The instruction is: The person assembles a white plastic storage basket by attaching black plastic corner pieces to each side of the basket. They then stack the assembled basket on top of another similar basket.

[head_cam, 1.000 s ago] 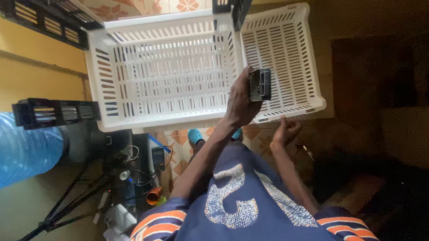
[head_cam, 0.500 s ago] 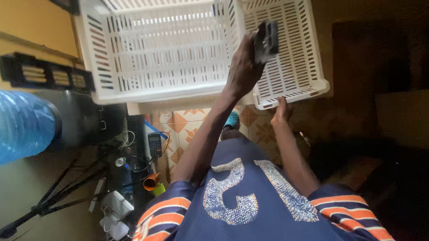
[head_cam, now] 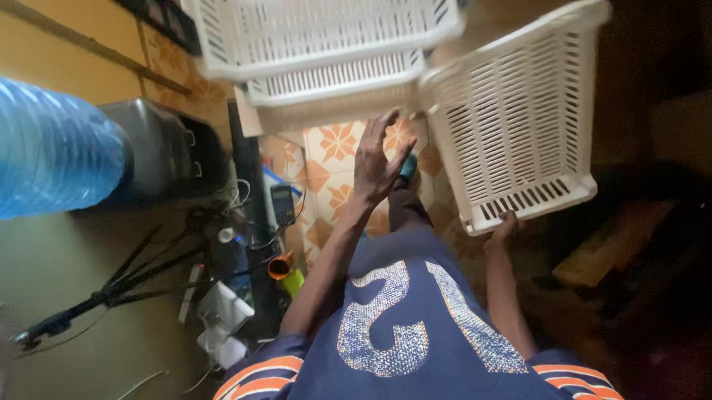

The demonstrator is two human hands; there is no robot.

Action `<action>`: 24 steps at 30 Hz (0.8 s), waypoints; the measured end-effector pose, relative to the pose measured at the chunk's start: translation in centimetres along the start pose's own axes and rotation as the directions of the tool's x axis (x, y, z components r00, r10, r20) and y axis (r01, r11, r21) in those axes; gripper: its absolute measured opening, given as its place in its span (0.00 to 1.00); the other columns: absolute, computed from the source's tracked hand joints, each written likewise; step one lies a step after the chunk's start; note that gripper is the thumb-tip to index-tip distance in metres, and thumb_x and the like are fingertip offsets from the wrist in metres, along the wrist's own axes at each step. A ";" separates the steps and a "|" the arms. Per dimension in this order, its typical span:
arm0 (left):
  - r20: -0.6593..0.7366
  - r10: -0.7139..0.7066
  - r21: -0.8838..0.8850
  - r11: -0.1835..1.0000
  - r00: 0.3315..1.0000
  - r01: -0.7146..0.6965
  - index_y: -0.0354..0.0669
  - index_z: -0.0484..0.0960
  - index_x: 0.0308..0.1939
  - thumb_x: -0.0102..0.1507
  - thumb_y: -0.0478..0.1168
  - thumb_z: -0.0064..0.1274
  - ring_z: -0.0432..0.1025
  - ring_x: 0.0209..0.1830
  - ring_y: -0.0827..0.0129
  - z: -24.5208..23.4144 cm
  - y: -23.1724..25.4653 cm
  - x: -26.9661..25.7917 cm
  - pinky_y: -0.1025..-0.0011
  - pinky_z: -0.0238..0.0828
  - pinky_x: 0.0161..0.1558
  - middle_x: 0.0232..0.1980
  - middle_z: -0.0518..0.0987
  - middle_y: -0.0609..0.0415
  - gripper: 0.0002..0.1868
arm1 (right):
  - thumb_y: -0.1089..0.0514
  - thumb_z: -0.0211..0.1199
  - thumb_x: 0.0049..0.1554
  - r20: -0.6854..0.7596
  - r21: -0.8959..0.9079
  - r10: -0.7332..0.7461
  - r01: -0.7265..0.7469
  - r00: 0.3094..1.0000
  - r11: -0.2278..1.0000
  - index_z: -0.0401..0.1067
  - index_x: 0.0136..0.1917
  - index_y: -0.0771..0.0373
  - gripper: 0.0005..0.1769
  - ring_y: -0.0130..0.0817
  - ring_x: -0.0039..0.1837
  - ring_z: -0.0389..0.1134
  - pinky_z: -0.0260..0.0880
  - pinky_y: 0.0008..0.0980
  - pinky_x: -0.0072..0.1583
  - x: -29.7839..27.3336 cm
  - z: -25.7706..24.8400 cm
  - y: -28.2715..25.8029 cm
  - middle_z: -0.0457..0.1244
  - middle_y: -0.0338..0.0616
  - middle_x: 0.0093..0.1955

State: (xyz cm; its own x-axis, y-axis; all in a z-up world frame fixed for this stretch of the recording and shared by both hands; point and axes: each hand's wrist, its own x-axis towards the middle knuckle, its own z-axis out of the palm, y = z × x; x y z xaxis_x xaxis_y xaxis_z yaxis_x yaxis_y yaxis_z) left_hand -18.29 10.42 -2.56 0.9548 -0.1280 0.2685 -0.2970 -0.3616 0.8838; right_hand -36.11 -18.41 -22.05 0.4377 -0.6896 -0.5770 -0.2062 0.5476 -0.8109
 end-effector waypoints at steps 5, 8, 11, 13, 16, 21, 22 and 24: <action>0.097 -0.487 -0.273 0.826 0.868 0.494 0.43 0.68 0.69 0.62 0.44 0.57 0.82 0.37 0.60 -3.2 -3.8 -8.9 0.68 0.84 0.33 0.65 0.73 0.50 0.32 | 0.57 0.55 0.54 0.114 -0.137 -0.177 0.192 0.978 0.972 0.67 0.61 0.71 0.24 0.38 0.57 0.68 0.71 0.38 0.59 -6.2 -6.1 4.1 0.65 0.49 0.56; -0.020 -0.508 -0.108 0.858 0.861 0.503 0.40 0.78 0.63 0.64 0.36 0.57 0.81 0.38 0.61 -8.0 -7.2 -13.7 0.72 0.80 0.35 0.51 0.85 0.48 0.22 | 0.58 0.57 0.55 0.321 -0.182 -0.383 0.453 0.866 0.873 0.67 0.61 0.75 0.24 0.37 0.55 0.68 0.71 0.36 0.59 -7.1 -5.7 4.1 0.66 0.49 0.55; -0.144 -0.393 -0.092 0.919 0.908 0.383 0.35 0.77 0.53 0.56 0.26 0.49 0.79 0.52 0.60 -11.8 -10.9 -19.2 0.67 0.75 0.54 0.50 0.83 0.46 0.20 | 0.59 0.59 0.56 0.415 -0.313 -0.402 0.543 0.816 0.779 0.67 0.61 0.79 0.25 0.37 0.53 0.68 0.70 0.34 0.58 -8.0 -6.3 3.9 0.66 0.49 0.53; -0.212 -0.587 0.012 0.798 0.781 0.603 0.36 0.77 0.49 0.58 0.28 0.51 0.79 0.49 0.61 -13.2 -12.4 -23.1 0.65 0.74 0.53 0.46 0.83 0.46 0.15 | 0.59 0.59 0.54 0.403 -0.417 -0.311 0.475 0.861 0.775 0.64 0.62 0.79 0.27 0.37 0.51 0.70 0.72 0.35 0.56 -7.6 -5.7 3.4 0.67 0.49 0.51; -0.263 -0.643 0.028 0.740 0.720 0.672 0.35 0.75 0.49 0.55 0.27 0.51 0.77 0.47 0.60 -13.7 -13.9 -27.8 0.64 0.71 0.51 0.46 0.82 0.44 0.17 | 0.61 0.61 0.52 0.510 -0.269 -0.309 0.490 0.803 0.829 0.58 0.67 0.77 0.33 0.37 0.54 0.70 0.73 0.35 0.58 -6.6 -4.3 3.2 0.67 0.48 0.55; -0.343 -0.559 -0.240 0.829 0.755 0.505 0.37 0.73 0.51 0.59 0.32 0.55 0.76 0.48 0.63 -14.1 -13.4 -30.4 0.67 0.71 0.51 0.46 0.80 0.50 0.17 | 0.58 0.62 0.55 0.597 -0.390 -0.211 0.510 0.774 0.766 0.64 0.71 0.81 0.35 0.48 0.60 0.70 0.75 0.48 0.64 -6.8 -2.4 2.4 0.67 0.62 0.61; -0.359 -0.530 -0.307 0.844 0.768 0.439 0.38 0.73 0.52 0.60 0.34 0.56 0.75 0.49 0.64 -14.4 -12.8 -29.9 0.68 0.71 0.52 0.48 0.80 0.51 0.17 | 0.57 0.65 0.56 0.597 -0.372 -0.296 0.584 0.746 0.722 0.55 0.75 0.79 0.41 0.50 0.67 0.61 0.68 0.50 0.68 -7.5 -2.0 2.2 0.57 0.65 0.68; -0.446 -0.475 -0.169 0.877 0.759 0.449 0.38 0.76 0.52 0.66 0.39 0.58 0.75 0.46 0.62 -16.0 -11.1 -27.5 0.67 0.72 0.49 0.46 0.80 0.50 0.14 | 0.54 0.73 0.57 0.601 -0.327 -0.457 0.723 0.656 0.608 0.38 0.83 0.74 0.57 0.52 0.82 0.42 0.54 0.55 0.75 -9.4 -0.3 1.3 0.36 0.68 0.83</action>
State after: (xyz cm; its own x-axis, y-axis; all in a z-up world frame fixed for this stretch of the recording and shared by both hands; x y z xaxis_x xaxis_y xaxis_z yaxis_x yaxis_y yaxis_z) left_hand -41.04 32.71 -13.62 0.8726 0.4864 -0.0448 0.1713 -0.2189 0.9606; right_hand -40.73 -11.33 -17.71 0.9074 -0.4173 0.0505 -0.0949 -0.3204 -0.9425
